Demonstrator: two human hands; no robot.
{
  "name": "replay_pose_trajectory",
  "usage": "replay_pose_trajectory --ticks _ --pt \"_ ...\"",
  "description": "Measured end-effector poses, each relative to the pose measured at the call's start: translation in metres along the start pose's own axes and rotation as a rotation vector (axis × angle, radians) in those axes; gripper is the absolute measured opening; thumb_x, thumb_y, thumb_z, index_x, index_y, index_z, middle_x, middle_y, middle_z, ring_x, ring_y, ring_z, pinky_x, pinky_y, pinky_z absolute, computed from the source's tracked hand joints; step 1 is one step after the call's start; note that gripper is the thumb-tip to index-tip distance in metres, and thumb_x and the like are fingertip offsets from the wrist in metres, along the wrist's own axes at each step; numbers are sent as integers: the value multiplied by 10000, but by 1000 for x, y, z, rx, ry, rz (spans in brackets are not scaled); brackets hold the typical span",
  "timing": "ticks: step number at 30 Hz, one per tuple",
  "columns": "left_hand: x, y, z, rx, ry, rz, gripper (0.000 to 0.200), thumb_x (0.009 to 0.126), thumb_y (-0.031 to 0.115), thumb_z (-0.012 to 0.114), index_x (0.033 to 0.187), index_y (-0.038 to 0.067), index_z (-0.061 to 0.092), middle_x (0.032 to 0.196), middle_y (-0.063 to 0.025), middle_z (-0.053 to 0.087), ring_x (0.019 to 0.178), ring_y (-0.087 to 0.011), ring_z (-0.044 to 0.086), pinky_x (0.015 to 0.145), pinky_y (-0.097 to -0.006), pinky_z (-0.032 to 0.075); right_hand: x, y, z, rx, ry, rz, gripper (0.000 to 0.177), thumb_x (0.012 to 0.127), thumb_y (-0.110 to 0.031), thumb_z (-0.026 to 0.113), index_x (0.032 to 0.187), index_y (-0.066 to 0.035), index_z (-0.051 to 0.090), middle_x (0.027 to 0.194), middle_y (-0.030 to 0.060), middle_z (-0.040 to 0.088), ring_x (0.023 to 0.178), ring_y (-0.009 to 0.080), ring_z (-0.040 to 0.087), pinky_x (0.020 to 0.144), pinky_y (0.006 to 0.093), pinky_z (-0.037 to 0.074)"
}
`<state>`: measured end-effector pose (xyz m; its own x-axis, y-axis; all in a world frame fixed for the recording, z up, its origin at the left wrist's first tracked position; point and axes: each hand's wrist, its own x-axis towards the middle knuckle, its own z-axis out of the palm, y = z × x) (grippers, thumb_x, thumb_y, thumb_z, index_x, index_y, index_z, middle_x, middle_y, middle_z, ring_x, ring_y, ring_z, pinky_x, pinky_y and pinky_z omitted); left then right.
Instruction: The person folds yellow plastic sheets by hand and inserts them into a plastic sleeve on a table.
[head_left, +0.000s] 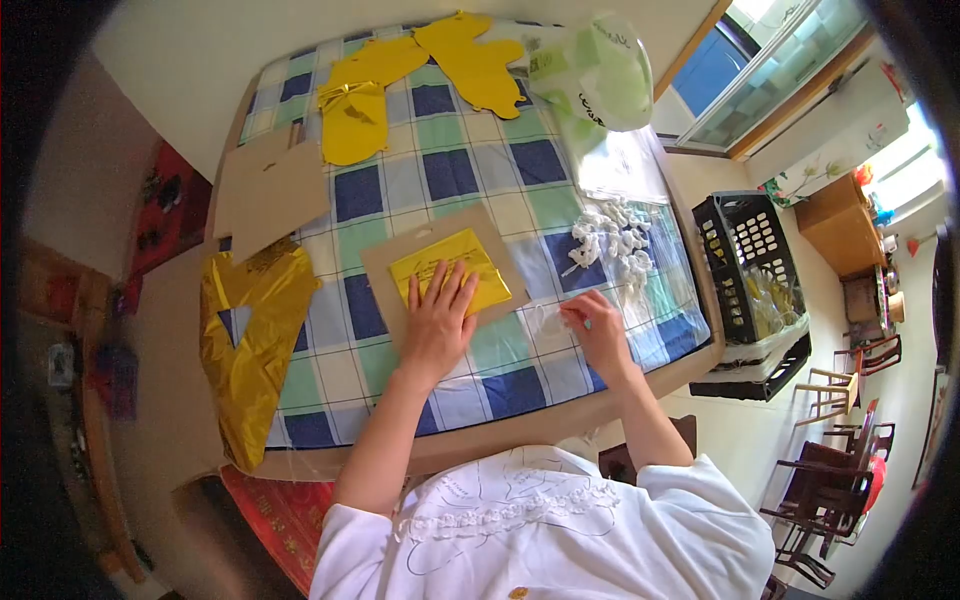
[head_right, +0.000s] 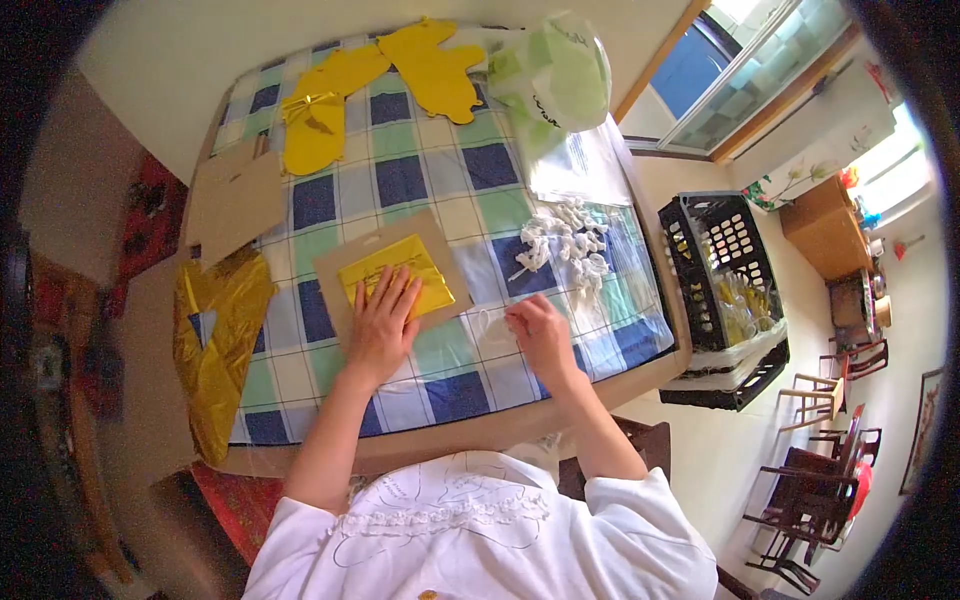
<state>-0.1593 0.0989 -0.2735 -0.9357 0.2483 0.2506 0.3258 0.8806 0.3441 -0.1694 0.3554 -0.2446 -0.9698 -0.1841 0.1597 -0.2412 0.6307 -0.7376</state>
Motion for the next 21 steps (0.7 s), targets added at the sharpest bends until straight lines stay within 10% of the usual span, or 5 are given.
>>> replay_pose_trajectory --ticks 4,8,12,21 --pt "0 0 0 8 10 4 519 887 247 583 1367 115 439 1452 -105 394 1385 -307 303 1122 -584 184 -2 -29 10 -281 60 -279 132 781 -59 702 883 -14 632 840 110 595 737 233 609 681 311 492" --pt "1 -1 0 15 -3 5 532 887 252 588 1376 116 429 1455 -107 390 1390 -308 294 1126 -582 178 2 -11 0 60 -128 113 92 784 -47 663 866 -50 622 871 112 578 849 311 587 742 391 489" --pt "0 0 -1 -5 -12 -2 545 881 232 588 1386 116 419 1467 -107 375 1396 -305 284 1127 -584 171 4 4 -4 -275 78 -106 96 781 -34 654 872 -54 631 859 119 584 799 308 599 697 383 499" --pt "0 1 -1 21 -24 4 535 902 261 566 1394 119 411 1464 -107 379 1397 -301 281 1127 -584 172 -11 -2 -10 -178 -138 -67 115 794 -22 646 903 -59 655 863 116 587 825 317 597 744 398 506"
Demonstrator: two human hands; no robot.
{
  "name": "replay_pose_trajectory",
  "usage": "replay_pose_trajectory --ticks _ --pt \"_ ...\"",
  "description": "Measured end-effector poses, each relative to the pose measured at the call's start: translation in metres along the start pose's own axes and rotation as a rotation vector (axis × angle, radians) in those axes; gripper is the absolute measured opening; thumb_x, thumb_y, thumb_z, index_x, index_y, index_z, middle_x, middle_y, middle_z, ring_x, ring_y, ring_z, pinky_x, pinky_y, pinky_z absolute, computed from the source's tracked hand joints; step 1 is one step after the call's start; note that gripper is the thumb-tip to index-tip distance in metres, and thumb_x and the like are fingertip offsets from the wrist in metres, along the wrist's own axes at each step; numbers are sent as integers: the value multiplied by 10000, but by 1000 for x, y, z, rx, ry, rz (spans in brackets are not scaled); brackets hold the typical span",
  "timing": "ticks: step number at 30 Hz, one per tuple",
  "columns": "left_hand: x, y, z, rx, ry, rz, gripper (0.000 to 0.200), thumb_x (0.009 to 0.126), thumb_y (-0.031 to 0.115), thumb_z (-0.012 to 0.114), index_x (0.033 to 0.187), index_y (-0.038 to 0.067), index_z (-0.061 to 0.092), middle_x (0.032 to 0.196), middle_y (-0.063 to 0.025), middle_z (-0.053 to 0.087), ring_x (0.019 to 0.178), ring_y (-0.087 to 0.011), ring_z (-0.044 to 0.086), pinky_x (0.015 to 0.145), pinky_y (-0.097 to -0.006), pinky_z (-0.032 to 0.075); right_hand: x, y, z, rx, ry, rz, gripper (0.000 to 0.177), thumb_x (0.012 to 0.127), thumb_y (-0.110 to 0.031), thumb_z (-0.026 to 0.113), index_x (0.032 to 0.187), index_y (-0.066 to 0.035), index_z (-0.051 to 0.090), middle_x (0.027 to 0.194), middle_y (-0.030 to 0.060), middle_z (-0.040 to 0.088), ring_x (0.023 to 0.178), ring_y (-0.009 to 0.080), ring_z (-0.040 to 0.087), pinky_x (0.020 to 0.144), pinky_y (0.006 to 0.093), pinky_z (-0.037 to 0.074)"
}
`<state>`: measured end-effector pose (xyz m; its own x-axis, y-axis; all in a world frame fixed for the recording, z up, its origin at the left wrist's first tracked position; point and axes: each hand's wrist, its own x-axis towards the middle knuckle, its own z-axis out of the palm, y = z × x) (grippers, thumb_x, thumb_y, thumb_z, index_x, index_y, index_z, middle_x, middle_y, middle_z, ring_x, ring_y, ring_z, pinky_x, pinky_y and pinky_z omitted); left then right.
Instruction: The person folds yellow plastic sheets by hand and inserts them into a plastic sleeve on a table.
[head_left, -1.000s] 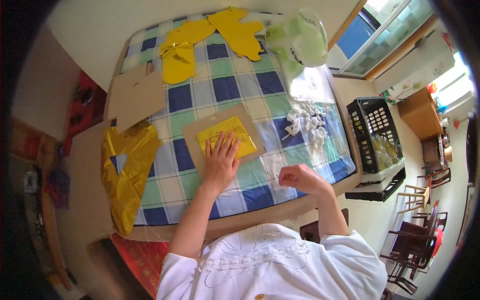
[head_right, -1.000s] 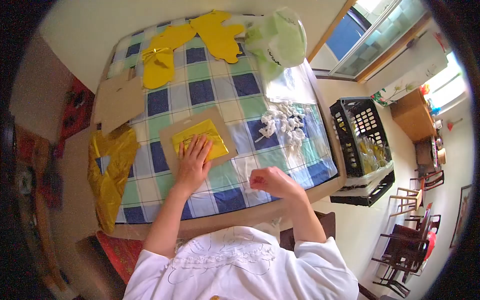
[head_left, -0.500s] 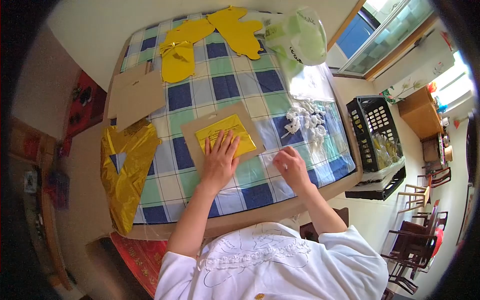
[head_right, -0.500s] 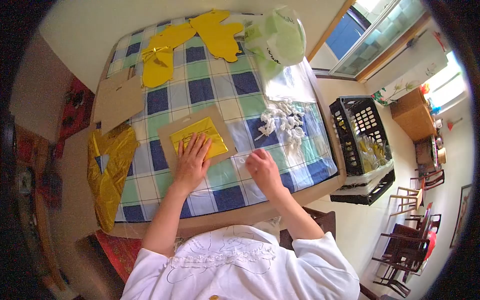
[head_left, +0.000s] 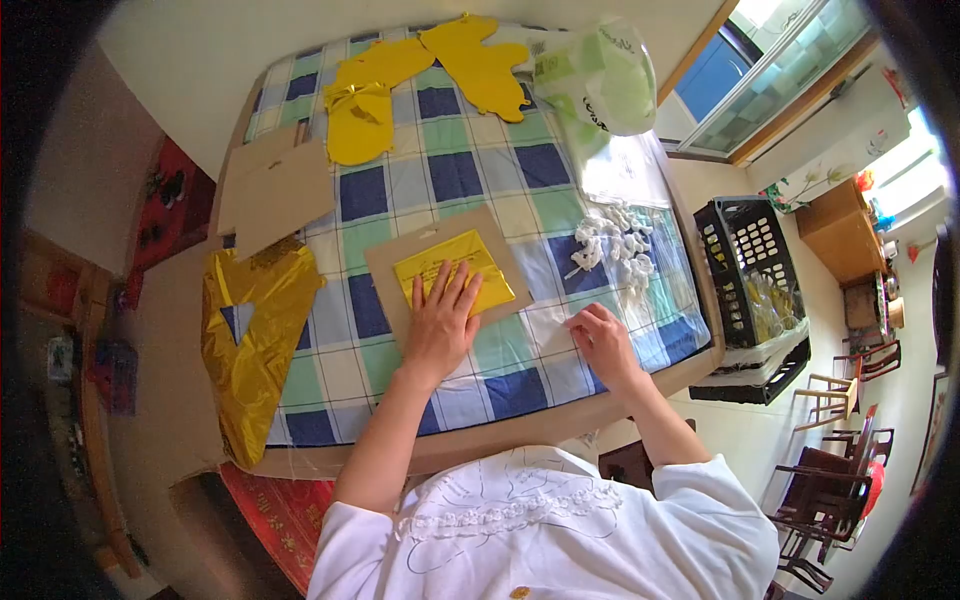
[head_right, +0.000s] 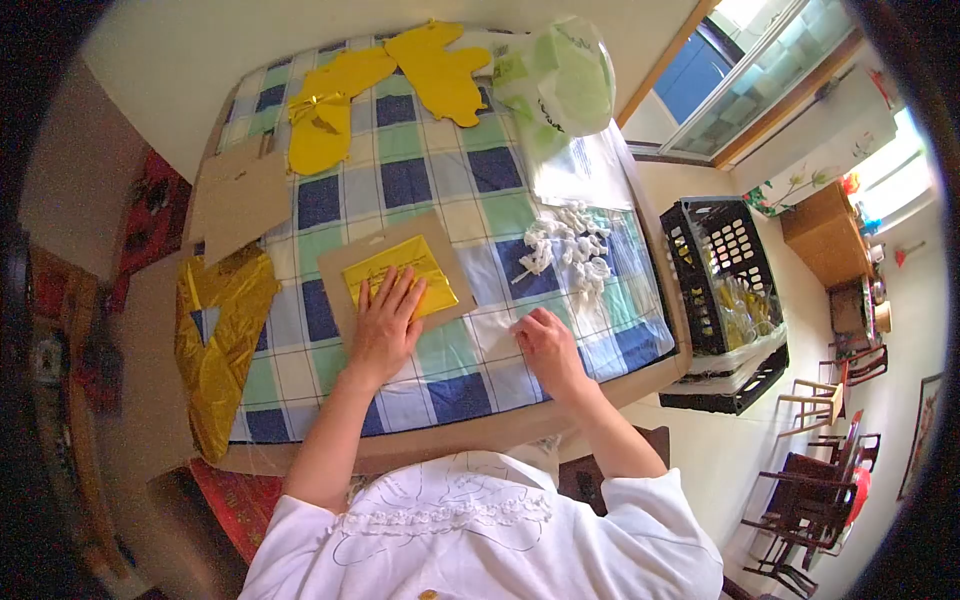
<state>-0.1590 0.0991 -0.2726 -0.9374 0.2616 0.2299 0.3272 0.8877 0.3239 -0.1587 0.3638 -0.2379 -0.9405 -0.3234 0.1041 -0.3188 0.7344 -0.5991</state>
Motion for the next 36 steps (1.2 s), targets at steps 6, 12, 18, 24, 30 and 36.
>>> replay_pose_trajectory --ticks 6,12,18,24,30,36 --pt "0 -2 1 8 7 -6 537 897 270 569 1390 121 417 1460 -101 385 1395 -298 284 1117 -587 175 27 -43 48 127 -27 -316 264 758 46 626 1008 -37 643 1014 122 621 977 314 589 823 385 501" --pt "2 -1 1 -34 28 -23 524 887 262 582 1371 118 442 1450 -94 400 1391 -298 289 1116 -586 175 10 -61 26 3 -62 -396 370 779 2 596 1146 -32 619 1255 151 546 1144 325 529 952 438 449" --pt "0 -2 3 -33 55 -9 512 895 259 569 1368 110 445 1439 -98 416 1384 -301 302 1111 -588 178 -10 -52 51 -264 -149 -426 443 847 -148 604 1260 -9 529 1362 155 461 1302 302 407 1110 457 295" --pt "2 -5 4 -21 68 -48 465 919 260 532 1355 112 472 1429 -103 433 1375 -309 318 1103 -593 195 8 -67 62 -334 -125 -379 486 876 -234 581 1275 31 496 1350 173 460 1313 305 378 1135 455 248" --pt "2 -4 0 -50 57 -31 422 938 264 505 1331 112 507 1425 -99 441 1368 -306 332 1102 -588 204 18 -75 62 -321 -130 -441 461 825 -225 641 1200 24 540 1270 179 524 1255 313 433 1105 461 294" --pt "1 -6 1 -141 83 -39 411 941 249 497 1328 113 512 1419 -95 449 1372 -295 330 1107 -580 196 41 -81 85 -278 -238 -432 426 807 -215 656 1140 31 555 1217 206 540 1220 352 445 1062 444 340"
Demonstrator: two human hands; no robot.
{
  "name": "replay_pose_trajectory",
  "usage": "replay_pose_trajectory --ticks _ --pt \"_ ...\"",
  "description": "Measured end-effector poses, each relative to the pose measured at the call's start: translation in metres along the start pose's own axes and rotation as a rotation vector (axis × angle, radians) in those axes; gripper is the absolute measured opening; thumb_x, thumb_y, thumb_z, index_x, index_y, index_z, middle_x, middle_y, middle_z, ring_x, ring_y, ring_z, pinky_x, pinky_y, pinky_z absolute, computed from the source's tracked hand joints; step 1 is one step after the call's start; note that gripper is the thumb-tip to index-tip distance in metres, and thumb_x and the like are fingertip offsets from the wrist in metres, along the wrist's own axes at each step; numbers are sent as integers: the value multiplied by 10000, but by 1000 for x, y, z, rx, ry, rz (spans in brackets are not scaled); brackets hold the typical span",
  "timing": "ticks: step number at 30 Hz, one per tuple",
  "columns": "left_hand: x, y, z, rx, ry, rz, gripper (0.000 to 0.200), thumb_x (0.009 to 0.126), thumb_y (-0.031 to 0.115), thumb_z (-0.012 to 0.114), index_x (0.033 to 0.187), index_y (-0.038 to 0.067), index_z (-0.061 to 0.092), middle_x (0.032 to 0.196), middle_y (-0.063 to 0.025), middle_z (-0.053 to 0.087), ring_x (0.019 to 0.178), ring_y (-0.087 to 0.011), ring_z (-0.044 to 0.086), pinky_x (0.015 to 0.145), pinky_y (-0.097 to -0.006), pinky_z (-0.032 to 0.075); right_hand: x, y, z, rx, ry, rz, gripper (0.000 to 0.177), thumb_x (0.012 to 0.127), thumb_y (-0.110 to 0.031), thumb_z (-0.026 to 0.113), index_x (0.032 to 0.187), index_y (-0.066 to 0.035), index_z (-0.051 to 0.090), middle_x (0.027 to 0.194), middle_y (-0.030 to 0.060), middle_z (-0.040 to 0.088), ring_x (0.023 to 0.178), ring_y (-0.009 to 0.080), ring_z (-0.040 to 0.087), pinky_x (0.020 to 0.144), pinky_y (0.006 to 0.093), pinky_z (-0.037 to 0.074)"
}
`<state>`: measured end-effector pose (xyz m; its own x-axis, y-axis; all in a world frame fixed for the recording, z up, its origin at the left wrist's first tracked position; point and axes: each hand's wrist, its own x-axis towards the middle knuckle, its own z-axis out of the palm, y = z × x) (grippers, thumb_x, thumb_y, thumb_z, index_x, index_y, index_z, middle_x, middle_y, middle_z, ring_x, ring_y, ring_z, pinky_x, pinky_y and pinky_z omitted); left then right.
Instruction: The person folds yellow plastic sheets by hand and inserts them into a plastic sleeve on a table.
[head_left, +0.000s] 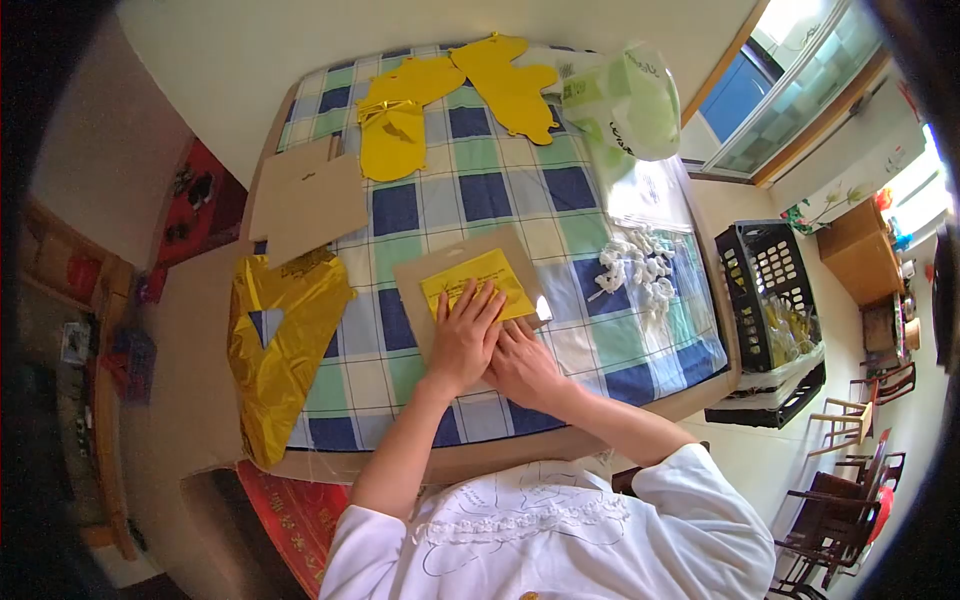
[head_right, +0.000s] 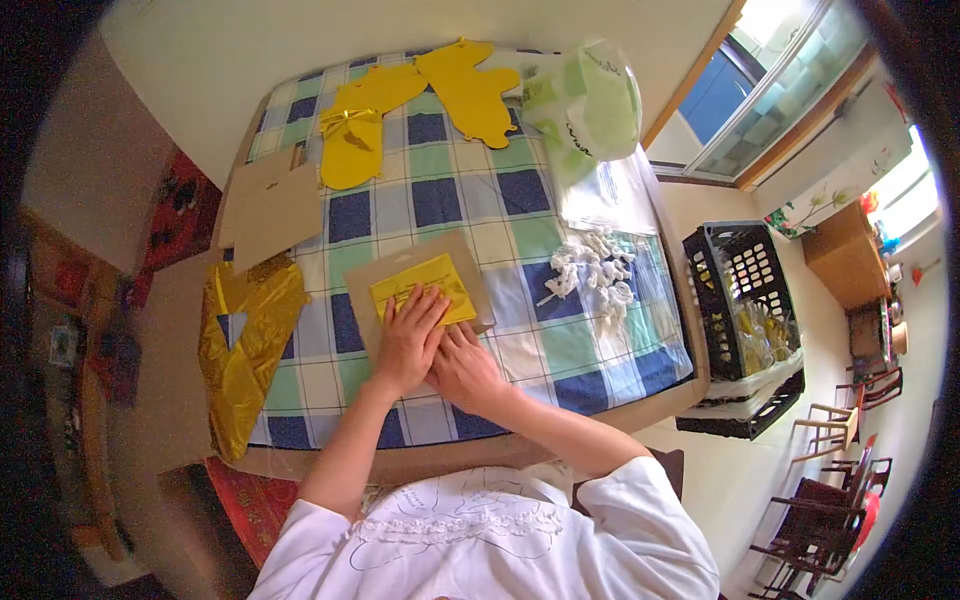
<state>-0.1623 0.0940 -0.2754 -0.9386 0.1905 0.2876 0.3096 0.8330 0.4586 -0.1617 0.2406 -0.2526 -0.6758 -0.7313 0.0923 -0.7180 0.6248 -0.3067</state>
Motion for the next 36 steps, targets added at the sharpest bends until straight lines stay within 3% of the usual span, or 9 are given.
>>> replay_pose_trajectory --ticks 10,13,19,22,25,28,36 --pt "0 -2 3 -41 16 -20 401 951 239 481 1332 118 506 1413 -94 457 1368 -293 337 1111 -579 175 -40 0 -17 3 79 -37 501 843 -210 631 1264 26 496 1386 219 410 1339 346 349 1107 450 300" --pt "1 -1 1 -50 7 -23 401 951 243 479 1332 123 509 1420 -95 452 1365 -295 341 1112 -579 173 -24 -2 -9 -79 141 12 442 837 -200 622 1208 22 534 1303 203 485 1282 345 406 1089 462 314" --pt "3 -1 -10 -122 -49 -15 394 941 245 482 1315 127 531 1423 -97 451 1366 -300 341 1107 -585 179 5 -2 8 58 75 -26 360 783 -197 656 1081 -6 594 1073 167 585 1141 327 485 1036 466 352" --pt "3 -1 -9 -98 -33 -7 400 927 242 493 1306 123 538 1421 -102 453 1366 -300 342 1109 -580 177 -2 4 1 78 92 -138 402 827 -218 622 1148 9 543 1163 187 536 1166 348 461 1065 466 321" --pt "1 -4 -2 -130 -5 -11 407 916 241 499 1303 121 538 1417 -106 456 1364 -302 345 1112 -579 171 -25 -5 -14 7 126 -92 445 827 -224 626 1189 16 528 1218 191 513 1220 347 434 1094 465 293" --pt "1 -3 -1 -92 -2 1 408 915 237 498 1304 119 536 1417 -103 456 1363 -303 347 1111 -581 170 -35 -5 -16 13 101 -89 397 818 -219 654 1134 5 570 1273 183 501 1264 343 422 1097 469 299" --pt "2 -4 -5 -83 -19 4 425 909 227 508 1319 119 516 1416 -98 457 1367 -300 342 1116 -581 167 -2 -3 1 46 21 -15 400 829 -208 606 1143 33 546 1250 193 494 1253 346 413 1111 474 271"
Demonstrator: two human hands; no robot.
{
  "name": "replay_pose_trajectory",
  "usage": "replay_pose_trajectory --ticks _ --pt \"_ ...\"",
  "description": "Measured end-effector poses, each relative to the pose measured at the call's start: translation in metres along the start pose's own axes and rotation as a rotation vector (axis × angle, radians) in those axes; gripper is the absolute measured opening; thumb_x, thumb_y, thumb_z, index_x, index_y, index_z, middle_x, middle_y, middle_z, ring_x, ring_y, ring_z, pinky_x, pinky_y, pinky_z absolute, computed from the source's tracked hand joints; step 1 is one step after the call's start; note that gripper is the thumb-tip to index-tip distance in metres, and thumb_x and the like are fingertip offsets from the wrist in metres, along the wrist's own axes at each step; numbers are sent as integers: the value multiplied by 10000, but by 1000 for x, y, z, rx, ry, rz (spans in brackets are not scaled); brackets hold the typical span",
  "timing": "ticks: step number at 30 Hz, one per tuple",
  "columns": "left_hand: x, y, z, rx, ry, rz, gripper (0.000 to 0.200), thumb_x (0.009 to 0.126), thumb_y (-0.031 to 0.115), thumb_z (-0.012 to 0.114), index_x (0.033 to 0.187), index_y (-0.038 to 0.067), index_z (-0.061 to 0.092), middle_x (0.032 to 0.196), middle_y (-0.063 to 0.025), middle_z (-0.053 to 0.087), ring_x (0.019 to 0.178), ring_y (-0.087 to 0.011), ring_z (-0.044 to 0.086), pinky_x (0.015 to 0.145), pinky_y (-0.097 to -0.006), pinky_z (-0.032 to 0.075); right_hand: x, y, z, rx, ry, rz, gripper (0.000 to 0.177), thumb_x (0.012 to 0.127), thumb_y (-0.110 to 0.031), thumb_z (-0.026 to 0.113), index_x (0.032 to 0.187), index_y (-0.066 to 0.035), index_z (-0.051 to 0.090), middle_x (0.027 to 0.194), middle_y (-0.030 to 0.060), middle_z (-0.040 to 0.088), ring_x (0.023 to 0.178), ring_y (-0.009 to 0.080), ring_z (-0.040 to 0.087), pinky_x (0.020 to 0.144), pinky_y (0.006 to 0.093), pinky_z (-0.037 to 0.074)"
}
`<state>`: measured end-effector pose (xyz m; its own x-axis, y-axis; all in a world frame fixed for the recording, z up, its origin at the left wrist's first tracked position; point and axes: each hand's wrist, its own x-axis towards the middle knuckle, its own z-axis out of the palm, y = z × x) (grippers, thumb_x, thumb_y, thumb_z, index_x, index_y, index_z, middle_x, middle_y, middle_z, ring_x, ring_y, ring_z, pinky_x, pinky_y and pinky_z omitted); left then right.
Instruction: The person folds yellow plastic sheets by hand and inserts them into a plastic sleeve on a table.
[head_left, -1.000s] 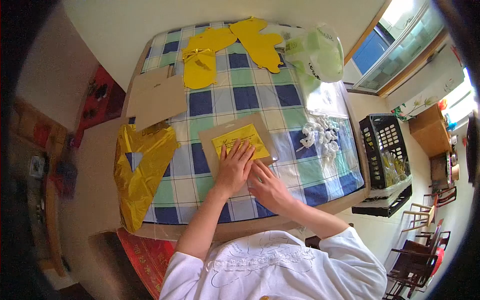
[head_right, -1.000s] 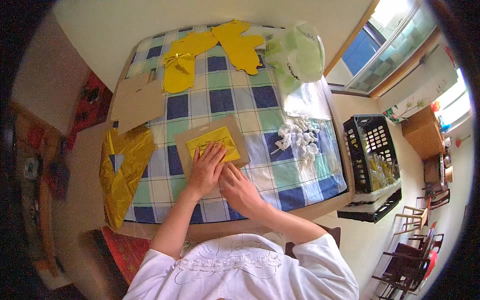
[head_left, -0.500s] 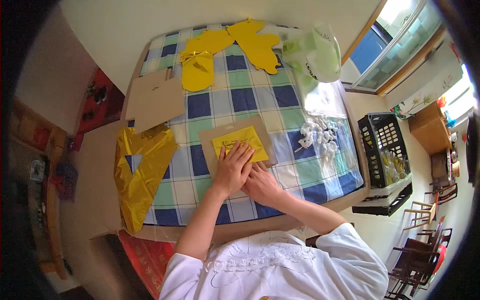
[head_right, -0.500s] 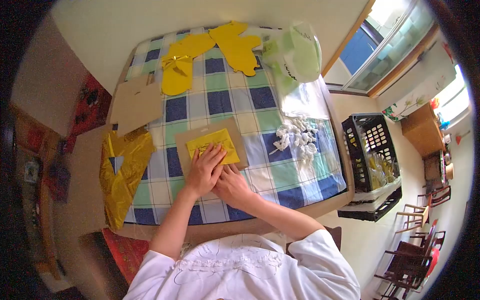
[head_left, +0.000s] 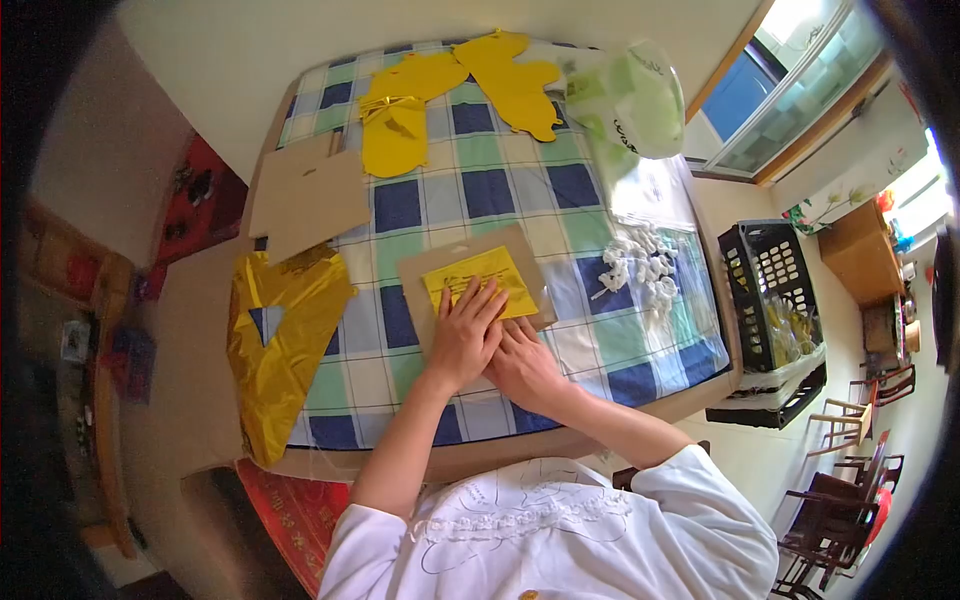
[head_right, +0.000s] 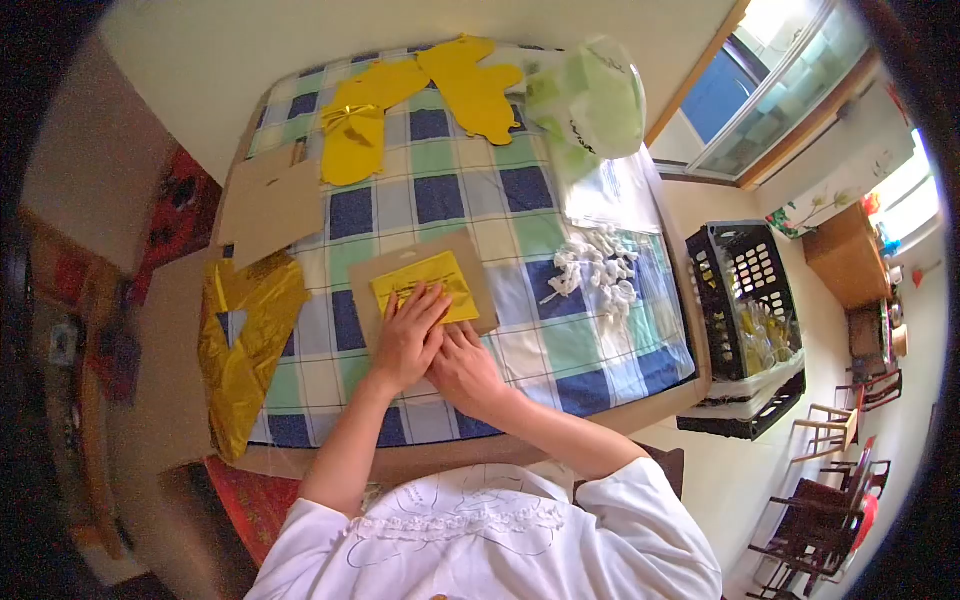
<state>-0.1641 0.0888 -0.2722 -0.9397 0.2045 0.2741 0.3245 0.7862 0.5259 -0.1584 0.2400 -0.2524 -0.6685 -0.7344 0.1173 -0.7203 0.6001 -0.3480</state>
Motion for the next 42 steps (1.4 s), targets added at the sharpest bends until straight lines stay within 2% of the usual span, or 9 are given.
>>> replay_pose_trajectory --ticks 7,10,16,19,25,31,40,42 --pt "-1 -3 7 4 28 12 420 903 216 520 1314 125 519 1410 -95 462 1366 -294 345 1120 -576 165 -44 -5 -30 -59 32 -12 461 827 -193 640 1232 -3 525 1385 183 403 1339 333 350 1113 484 284" --pt "0 -1 5 22 5 -1 416 905 210 516 1312 124 520 1414 -93 459 1365 -294 346 1123 -572 160 -45 -1 -17 -77 9 -85 452 826 -199 640 1218 -2 532 1372 177 420 1332 336 356 1120 482 274" --pt "1 1 -1 -1 -5 1 416 910 207 498 1316 119 522 1415 -97 459 1368 -294 342 1124 -574 154 1 3 1 41 16 57 470 798 -235 663 1172 25 545 1236 204 509 1242 359 428 1069 481 317" --pt "0 1 -1 -27 0 -4 421 909 214 498 1318 119 522 1411 -101 462 1367 -297 343 1122 -577 159 4 1 7 -48 183 -14 475 783 -237 675 1159 24 548 1172 216 529 1196 379 450 1044 490 332" --pt "-1 -2 5 5 25 10 422 898 211 516 1308 114 527 1411 -104 462 1368 -301 343 1118 -577 173 -22 -2 -18 -22 70 -36 500 794 -198 664 1221 18 520 1339 220 438 1294 382 381 1087 507 292" --pt "-1 -3 8 30 28 12 415 906 206 505 1312 123 528 1406 -101 468 1367 -292 347 1120 -573 171 -46 -3 -29 -104 -24 -22 567 835 -211 610 1326 25 452 1399 209 397 1342 324 346 1120 464 269" --pt "1 -1 1 -2 -1 -2 415 917 204 485 1321 116 521 1400 -105 476 1364 -295 349 1119 -568 174 1 2 -4 12 -33 4 404 804 -189 648 1131 24 543 1236 204 515 1244 362 436 1079 450 329" --pt "1 -2 1 -12 4 1 417 915 199 487 1322 116 520 1403 -106 472 1364 -295 349 1118 -567 176 -5 -1 -15 36 70 -42 403 802 -187 649 1134 18 549 1247 199 512 1245 359 438 1081 453 327"
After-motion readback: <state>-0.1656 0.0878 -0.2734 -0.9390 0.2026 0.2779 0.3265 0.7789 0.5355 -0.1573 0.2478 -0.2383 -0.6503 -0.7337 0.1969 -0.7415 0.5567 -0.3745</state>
